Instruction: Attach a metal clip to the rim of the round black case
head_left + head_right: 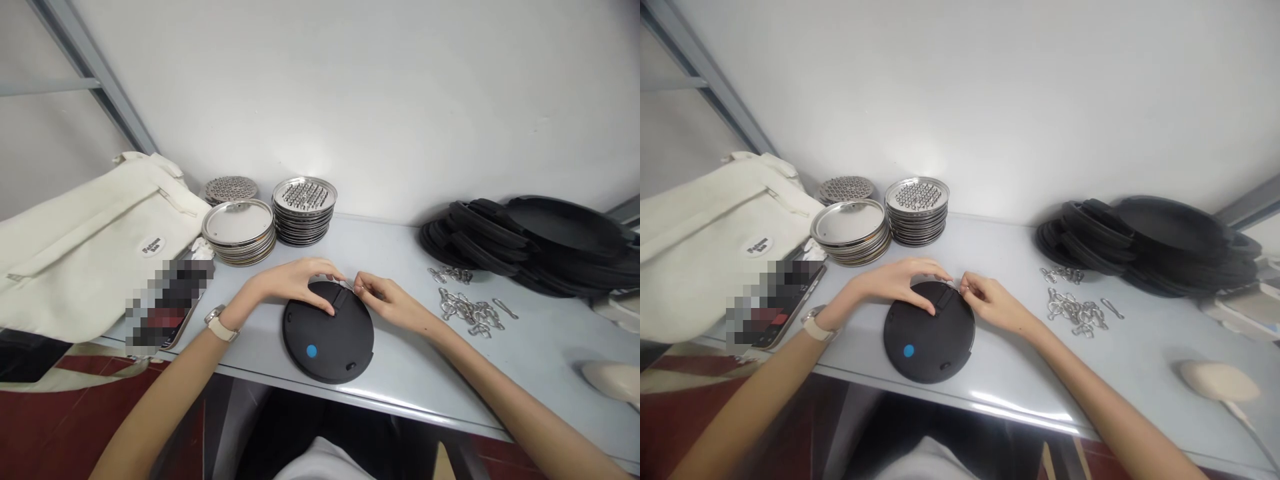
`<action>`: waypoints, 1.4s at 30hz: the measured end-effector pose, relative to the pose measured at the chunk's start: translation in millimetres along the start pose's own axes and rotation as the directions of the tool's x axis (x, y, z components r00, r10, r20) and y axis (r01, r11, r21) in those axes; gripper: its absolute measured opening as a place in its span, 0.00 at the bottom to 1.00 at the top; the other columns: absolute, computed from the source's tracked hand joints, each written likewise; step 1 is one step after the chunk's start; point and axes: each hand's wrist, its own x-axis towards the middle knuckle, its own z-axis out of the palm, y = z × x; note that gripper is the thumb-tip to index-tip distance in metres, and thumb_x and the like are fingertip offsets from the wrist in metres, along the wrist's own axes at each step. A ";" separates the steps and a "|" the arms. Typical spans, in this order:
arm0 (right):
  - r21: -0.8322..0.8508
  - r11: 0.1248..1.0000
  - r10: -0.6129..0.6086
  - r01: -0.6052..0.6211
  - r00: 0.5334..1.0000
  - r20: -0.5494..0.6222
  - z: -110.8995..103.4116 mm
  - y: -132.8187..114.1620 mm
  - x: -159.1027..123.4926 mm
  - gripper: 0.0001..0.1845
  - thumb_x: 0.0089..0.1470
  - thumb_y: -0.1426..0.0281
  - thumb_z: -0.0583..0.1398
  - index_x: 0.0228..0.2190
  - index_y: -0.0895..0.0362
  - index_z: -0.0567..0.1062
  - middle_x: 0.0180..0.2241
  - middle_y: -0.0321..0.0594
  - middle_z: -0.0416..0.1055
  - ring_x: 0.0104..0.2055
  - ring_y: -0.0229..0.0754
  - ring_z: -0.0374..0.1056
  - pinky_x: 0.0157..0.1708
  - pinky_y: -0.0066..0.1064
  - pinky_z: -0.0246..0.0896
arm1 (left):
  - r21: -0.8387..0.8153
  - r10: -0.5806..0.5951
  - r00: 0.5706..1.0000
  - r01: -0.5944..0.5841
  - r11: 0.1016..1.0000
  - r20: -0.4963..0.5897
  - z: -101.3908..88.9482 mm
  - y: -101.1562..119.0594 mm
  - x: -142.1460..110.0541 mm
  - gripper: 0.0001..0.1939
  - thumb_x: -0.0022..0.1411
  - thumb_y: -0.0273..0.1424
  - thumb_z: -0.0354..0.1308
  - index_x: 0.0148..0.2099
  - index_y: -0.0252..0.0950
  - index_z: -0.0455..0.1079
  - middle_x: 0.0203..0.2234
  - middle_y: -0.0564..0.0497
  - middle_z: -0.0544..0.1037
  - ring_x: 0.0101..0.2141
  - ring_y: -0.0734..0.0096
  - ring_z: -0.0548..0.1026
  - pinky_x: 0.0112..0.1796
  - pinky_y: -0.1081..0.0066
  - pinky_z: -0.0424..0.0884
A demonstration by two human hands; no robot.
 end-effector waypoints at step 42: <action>-0.130 0.981 -0.131 0.144 0.986 0.104 0.8 -3.4 2.4 0.10 0.53 0.74 0.52 0.22 0.56 0.57 0.22 0.30 0.56 0.26 0.34 0.53 0.30 0.26 0.51 | 0.365 0.067 0.993 -0.099 0.926 0.100 23.4 15.2 8.0 0.09 0.59 0.31 0.55 0.29 0.36 0.58 0.24 0.56 0.66 0.25 0.73 0.62 0.28 0.72 0.54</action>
